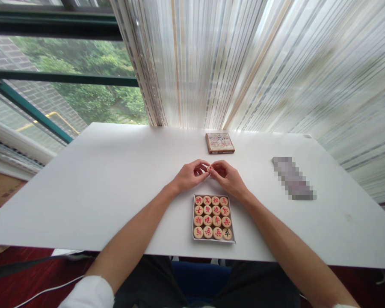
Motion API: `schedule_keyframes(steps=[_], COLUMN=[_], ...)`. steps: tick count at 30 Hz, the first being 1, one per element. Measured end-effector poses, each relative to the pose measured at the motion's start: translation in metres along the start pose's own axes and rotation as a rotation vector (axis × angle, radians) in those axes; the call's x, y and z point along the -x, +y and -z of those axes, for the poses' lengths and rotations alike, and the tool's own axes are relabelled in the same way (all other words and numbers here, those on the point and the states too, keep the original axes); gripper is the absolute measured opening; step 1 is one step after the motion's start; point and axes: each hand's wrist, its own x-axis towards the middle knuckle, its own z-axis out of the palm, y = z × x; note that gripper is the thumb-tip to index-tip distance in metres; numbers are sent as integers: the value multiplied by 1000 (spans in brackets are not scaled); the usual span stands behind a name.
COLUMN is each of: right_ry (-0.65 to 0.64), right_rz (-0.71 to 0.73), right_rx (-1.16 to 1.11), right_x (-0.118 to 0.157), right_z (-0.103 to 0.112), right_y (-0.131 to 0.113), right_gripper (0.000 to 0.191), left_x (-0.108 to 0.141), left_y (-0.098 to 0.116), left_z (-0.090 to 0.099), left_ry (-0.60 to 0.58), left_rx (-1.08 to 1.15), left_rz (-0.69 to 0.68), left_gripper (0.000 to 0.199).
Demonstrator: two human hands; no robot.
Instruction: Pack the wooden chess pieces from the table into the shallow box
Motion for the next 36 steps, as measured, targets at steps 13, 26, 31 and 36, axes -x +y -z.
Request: schedule_keyframes(steps=[13, 26, 31, 36], right_ry=[20, -31, 1, 33], right_rz=[-19, -15, -21, -38], right_rx=[22, -84, -104, -122], right_x=[0, 0, -2, -10], right_z=[2, 2, 5, 11], right_y=[-2, -4, 0, 3], right_gripper=[30, 32, 34, 36], left_x=[1, 0, 0, 0], left_y=[3, 1, -2, -4], left_z=[1, 1, 1, 1], left_ry=[-24, -11, 5, 15], left_rx=[-36, -18, -46, -126], left_rz=[-12, -11, -20, -29], left_gripper=[34, 36, 34, 31])
